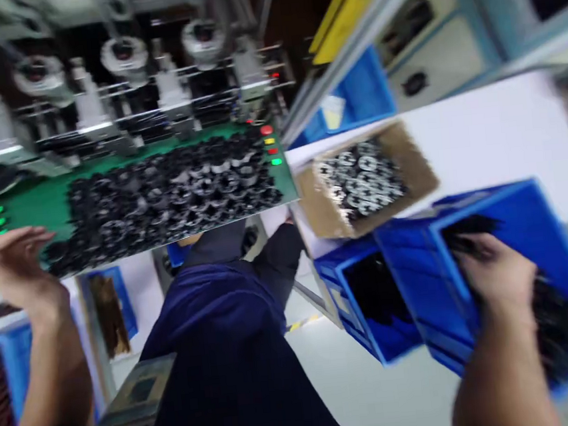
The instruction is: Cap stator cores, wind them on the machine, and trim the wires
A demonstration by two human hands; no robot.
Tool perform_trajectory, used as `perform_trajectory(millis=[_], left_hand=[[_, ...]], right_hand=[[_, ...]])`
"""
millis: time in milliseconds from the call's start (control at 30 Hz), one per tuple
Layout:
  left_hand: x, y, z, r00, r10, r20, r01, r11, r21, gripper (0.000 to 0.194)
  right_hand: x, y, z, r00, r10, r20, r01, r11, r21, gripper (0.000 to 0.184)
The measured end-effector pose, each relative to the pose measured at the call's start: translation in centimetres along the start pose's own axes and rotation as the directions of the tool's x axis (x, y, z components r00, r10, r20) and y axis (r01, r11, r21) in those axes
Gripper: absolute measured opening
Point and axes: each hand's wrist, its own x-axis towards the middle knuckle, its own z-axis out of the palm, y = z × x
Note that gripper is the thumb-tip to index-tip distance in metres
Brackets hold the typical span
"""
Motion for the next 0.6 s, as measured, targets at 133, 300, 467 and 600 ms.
perform_trajectory(millis=[133, 300, 467, 600], left_hand=[[-3.2, 11.3, 11.5, 0.999, 0.02, 0.042, 0.0, 0.905, -0.425, 0.043], [-5.7, 24.8, 24.7, 0.509, 0.585, 0.632, -0.17, 0.788, -0.592, 0.03], [-8.6, 33.5, 39.9, -0.049, 0.495, 0.867, -0.489, 0.745, -0.453, 0.05], [-13.8, 37.0, 50.4, -0.161, 0.335, 0.928, -0.639, 0.682, -0.357, 0.065]], right_hand=[[0.6, 8.4, 0.6, 0.997, 0.08, 0.002, -0.08, 0.993, 0.084, 0.02], [1.3, 13.0, 4.0, 1.0, -0.022, -0.004, 0.022, 0.982, 0.188, 0.042], [0.9, 14.1, 4.5, 0.993, -0.112, 0.047, 0.097, 0.964, 0.248, 0.036], [1.2, 14.2, 4.0, 0.996, -0.09, -0.004, 0.088, 0.967, 0.238, 0.033]])
